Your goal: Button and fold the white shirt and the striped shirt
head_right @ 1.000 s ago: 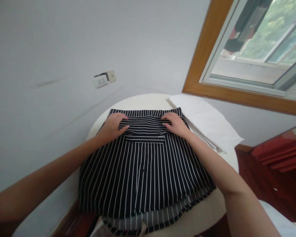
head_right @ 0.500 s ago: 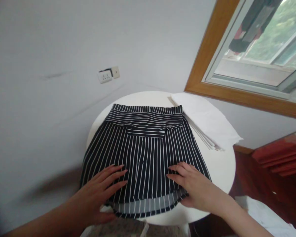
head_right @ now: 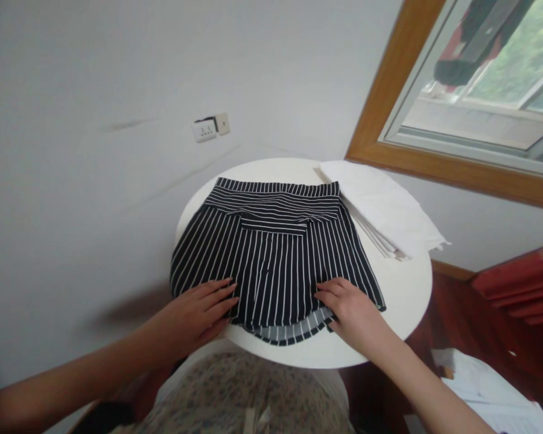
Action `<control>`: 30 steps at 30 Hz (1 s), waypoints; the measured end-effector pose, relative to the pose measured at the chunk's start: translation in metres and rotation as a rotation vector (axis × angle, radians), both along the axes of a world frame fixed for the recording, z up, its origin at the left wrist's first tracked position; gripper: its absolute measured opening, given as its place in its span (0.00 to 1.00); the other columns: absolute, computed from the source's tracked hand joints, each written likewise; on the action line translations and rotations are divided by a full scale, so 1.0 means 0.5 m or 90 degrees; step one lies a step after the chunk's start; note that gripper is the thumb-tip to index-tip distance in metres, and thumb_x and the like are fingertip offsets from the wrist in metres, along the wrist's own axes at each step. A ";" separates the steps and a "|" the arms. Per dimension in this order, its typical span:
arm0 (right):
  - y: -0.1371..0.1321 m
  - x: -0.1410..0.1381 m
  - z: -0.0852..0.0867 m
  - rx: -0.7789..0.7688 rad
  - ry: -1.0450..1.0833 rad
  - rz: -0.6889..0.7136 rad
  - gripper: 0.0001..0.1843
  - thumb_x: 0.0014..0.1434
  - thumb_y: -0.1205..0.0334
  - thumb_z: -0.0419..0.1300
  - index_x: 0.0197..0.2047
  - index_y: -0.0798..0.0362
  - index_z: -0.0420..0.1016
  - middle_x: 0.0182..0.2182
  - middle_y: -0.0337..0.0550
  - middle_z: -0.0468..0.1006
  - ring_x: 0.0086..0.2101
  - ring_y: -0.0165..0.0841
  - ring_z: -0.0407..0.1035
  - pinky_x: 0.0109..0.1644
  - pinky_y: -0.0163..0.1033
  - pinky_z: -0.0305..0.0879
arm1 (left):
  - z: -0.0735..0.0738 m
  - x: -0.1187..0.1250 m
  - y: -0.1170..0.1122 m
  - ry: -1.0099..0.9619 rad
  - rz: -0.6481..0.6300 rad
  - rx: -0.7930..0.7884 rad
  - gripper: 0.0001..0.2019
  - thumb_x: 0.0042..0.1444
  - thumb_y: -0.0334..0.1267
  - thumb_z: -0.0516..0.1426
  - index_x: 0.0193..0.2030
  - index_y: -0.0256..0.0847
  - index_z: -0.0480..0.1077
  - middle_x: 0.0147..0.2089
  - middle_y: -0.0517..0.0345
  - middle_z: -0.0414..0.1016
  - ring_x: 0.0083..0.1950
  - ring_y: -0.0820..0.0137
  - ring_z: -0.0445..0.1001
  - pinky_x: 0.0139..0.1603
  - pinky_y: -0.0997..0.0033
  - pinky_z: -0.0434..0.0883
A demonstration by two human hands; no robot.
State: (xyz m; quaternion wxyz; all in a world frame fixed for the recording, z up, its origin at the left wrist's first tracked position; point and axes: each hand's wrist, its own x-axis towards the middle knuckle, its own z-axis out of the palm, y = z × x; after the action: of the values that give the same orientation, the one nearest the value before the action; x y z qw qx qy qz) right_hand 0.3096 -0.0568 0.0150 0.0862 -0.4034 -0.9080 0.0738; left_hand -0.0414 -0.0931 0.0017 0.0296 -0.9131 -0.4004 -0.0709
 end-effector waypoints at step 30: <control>-0.051 0.064 0.027 -0.034 0.107 -0.344 0.19 0.56 0.63 0.51 0.48 0.51 0.77 0.37 0.43 0.81 0.27 0.35 0.74 0.35 0.40 0.71 | 0.054 -0.125 0.035 -0.171 0.239 -0.164 0.17 0.55 0.36 0.49 0.49 0.44 0.73 0.48 0.58 0.77 0.48 0.66 0.74 0.52 0.63 0.70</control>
State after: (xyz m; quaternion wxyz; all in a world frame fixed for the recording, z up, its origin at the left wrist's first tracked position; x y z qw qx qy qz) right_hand 0.3416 -0.0823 0.0286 0.1671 -0.6255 -0.7548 0.1053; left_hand -0.1039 -0.0755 0.0286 -0.1278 -0.8014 -0.5690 -0.1331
